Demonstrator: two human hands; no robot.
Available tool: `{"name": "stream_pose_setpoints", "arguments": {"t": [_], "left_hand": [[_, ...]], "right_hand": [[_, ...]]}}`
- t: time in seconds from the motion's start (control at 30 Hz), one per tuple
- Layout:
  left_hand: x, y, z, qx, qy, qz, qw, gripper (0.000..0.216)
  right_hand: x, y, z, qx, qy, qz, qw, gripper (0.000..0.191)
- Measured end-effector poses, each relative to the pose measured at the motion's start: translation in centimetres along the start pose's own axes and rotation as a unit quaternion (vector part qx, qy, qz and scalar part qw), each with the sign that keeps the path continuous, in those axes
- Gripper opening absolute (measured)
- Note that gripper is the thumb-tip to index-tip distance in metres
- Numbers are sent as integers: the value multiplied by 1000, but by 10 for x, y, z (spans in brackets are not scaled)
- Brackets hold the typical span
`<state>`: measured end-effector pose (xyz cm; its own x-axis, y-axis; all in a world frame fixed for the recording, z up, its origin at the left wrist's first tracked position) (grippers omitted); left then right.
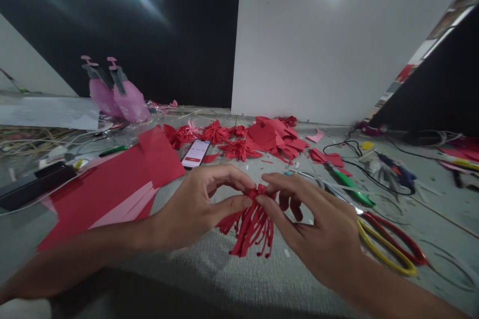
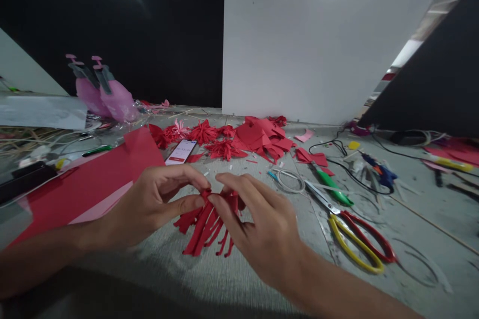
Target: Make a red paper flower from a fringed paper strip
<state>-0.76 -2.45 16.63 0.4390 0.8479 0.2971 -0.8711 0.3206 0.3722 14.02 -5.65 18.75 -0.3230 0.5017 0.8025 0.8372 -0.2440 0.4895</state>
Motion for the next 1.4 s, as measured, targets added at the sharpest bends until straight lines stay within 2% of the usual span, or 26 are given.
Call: {"name": "stream_pose_setpoints", "arguments": {"t": [0.13, 0.27, 0.67, 0.83, 1.1, 1.27, 1.4], "left_hand": [[1, 0, -1, 14, 11, -25, 1000, 10], [1, -1, 1, 25, 14, -38, 999, 10], [1, 1, 0, 51, 27, -27, 998, 13], [2, 1, -1, 43, 33, -23, 998, 21], [2, 1, -2, 40, 51, -30, 997, 14], [1, 4, -5, 36, 42, -13, 998, 14], [1, 3, -5, 39, 35, -7, 999, 15]], "right_hand": [[-1, 0, -3, 7, 28, 10, 1000, 18], [-1, 1, -3, -2, 26, 17, 1000, 17], [-1, -2, -2, 16, 16, 1, 1000, 14], [-1, -3, -3, 12, 11, -8, 1000, 11], [-2, -5, -1, 30, 10, -26, 999, 11], [-2, -5, 6, 46, -32, -33, 998, 12], [-3, -4, 3, 33, -12, -23, 999, 12]]}}
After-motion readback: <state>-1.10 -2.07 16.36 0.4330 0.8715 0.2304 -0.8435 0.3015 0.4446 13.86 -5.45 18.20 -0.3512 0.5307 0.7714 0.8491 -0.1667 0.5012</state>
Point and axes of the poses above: each hand's wrist, its own x-axis towards the middle knuckle, its own y-axis out of the back of the hand, z = x × y, the point moved 7 cm from there along x, towards the middle knuckle, and after that the axes turned 8 degrees about x, right-handed, at the moved point
